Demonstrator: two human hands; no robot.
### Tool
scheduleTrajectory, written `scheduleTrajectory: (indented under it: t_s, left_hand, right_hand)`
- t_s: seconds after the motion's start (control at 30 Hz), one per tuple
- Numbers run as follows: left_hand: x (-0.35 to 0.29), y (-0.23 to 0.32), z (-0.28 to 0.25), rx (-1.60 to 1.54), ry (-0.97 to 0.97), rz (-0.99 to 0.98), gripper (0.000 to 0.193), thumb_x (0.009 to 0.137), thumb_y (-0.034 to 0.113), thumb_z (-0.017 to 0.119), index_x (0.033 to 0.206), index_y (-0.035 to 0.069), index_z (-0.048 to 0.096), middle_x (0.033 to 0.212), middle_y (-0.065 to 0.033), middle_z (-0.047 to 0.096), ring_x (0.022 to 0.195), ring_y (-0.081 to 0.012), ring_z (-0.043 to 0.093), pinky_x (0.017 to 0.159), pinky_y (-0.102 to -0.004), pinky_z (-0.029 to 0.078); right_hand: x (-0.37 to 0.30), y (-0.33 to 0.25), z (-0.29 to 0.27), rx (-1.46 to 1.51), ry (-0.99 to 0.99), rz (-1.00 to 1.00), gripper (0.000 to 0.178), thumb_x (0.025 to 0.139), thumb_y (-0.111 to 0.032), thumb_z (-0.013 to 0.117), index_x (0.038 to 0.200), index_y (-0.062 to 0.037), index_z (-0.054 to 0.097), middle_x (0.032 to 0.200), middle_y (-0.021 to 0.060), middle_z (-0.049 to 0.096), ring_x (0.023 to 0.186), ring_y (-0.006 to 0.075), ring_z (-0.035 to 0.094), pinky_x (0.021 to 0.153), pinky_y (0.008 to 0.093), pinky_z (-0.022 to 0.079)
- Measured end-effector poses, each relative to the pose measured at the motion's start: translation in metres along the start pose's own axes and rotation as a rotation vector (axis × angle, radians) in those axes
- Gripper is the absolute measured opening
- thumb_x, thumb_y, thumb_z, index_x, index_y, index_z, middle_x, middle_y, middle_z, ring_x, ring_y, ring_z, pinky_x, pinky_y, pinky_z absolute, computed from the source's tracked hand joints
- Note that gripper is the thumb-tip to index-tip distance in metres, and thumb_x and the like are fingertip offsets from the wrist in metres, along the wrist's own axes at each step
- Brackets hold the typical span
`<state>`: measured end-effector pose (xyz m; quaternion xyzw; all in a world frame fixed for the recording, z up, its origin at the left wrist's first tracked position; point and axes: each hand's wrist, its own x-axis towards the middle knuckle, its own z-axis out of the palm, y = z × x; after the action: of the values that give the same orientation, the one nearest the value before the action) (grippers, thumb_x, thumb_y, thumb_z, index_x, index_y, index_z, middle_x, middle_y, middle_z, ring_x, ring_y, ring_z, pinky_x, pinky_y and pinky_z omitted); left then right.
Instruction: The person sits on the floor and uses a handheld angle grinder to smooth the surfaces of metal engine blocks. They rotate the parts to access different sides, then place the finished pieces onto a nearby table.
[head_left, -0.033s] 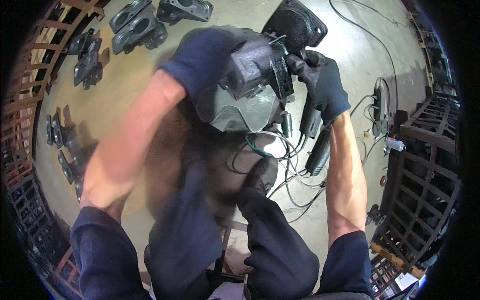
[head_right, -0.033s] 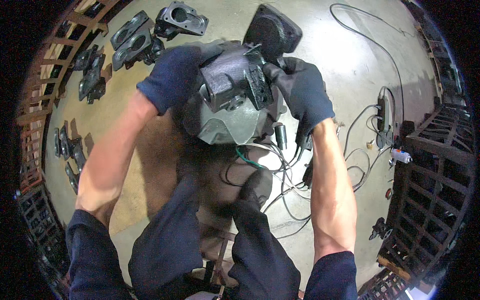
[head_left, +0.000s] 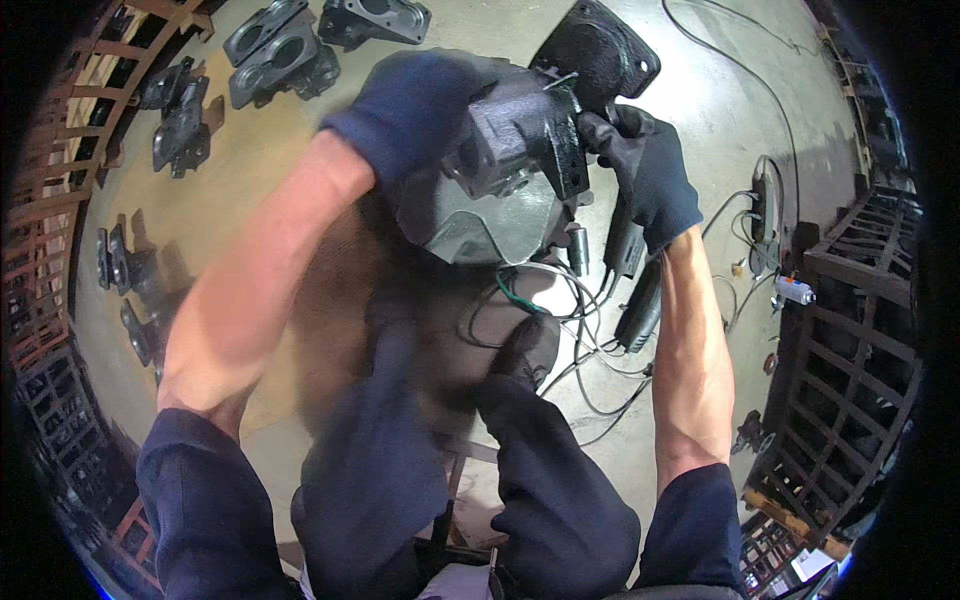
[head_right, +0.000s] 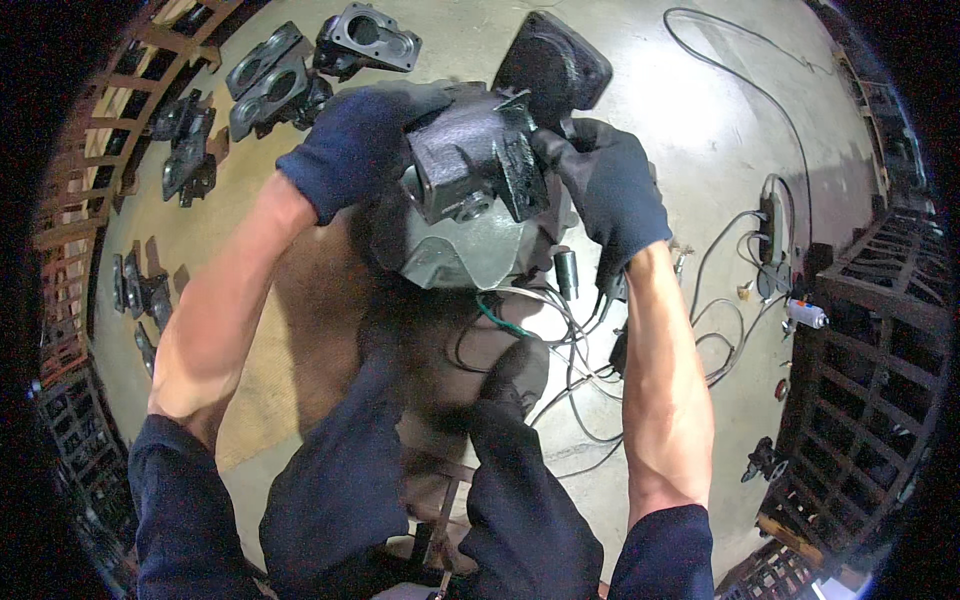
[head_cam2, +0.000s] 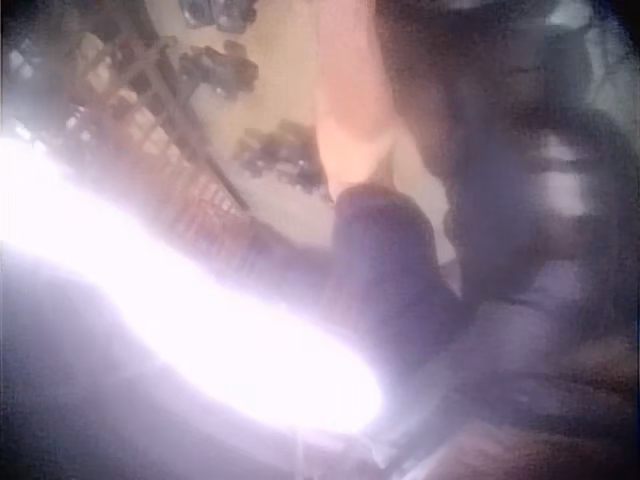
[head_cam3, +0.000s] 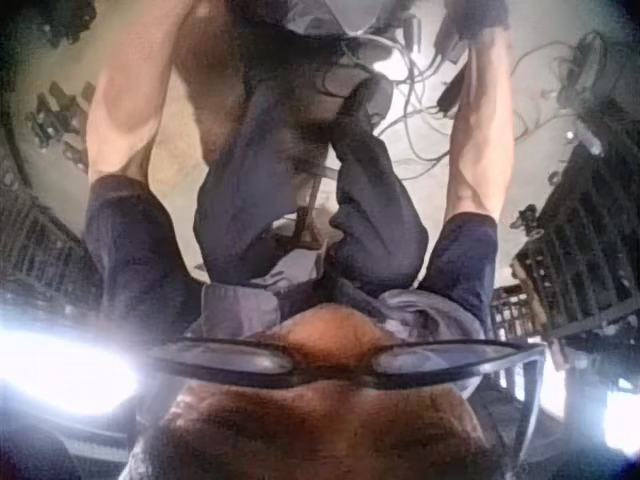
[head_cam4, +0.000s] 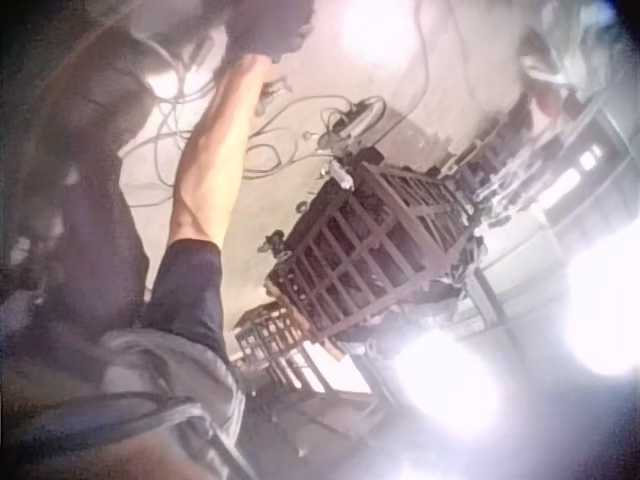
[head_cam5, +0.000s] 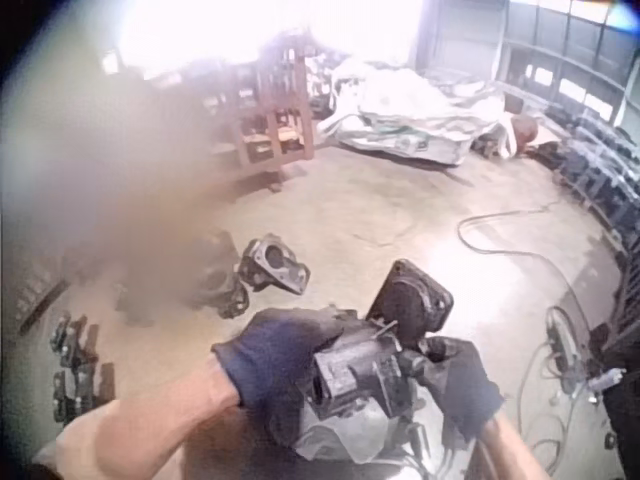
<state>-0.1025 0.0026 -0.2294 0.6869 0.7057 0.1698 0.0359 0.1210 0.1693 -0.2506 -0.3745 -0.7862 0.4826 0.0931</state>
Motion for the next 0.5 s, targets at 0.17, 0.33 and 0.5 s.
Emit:
scheduleTrajectory:
  t_s: [0.17, 0.33, 0.5]
  left_hand:
    - [0.005, -0.002, -0.006, 0.035, -0.055, -0.014, 0.032, 0.083, 0.007, 0.06, 0.111, 0.009, 0.074, 0.096, -0.0206, 0.072, 0.09, -0.0378, 0.07, 0.082, -0.0442, 0.056]
    - [0.003, -0.006, 0.0, 0.009, -0.161, -0.059, 0.028, 0.082, 0.006, 0.059, 0.106, 0.006, 0.074, 0.095, -0.0216, 0.071, 0.09, -0.0385, 0.07, 0.082, -0.0432, 0.056]
    - [0.022, -0.012, -0.007, 0.081, -0.284, -0.077, 0.024, 0.082, 0.01, 0.061, 0.1, 0.001, 0.073, 0.09, -0.024, 0.071, 0.088, -0.0397, 0.07, 0.081, -0.0436, 0.057]
  right_hand:
    - [-0.015, 0.001, 0.012, 0.201, -0.026, 0.096, 0.035, 0.094, -0.03, 0.073, 0.108, 0.0018, 0.073, 0.085, 0.0057, 0.072, 0.072, 0.0108, 0.059, 0.066, 0.0287, 0.049]
    - [-0.02, 0.018, 0.033, 0.467, -0.027, 0.171, 0.034, 0.094, -0.027, 0.074, 0.107, 0.0044, 0.07, 0.091, 0.0074, 0.072, 0.073, 0.0118, 0.063, 0.06, 0.0273, 0.051]
    - [-0.01, 0.018, 0.032, 0.446, -0.061, 0.193, 0.036, 0.094, -0.023, 0.073, 0.112, 0.0072, 0.066, 0.095, 0.0106, 0.073, 0.08, 0.0157, 0.068, 0.067, 0.0295, 0.059]
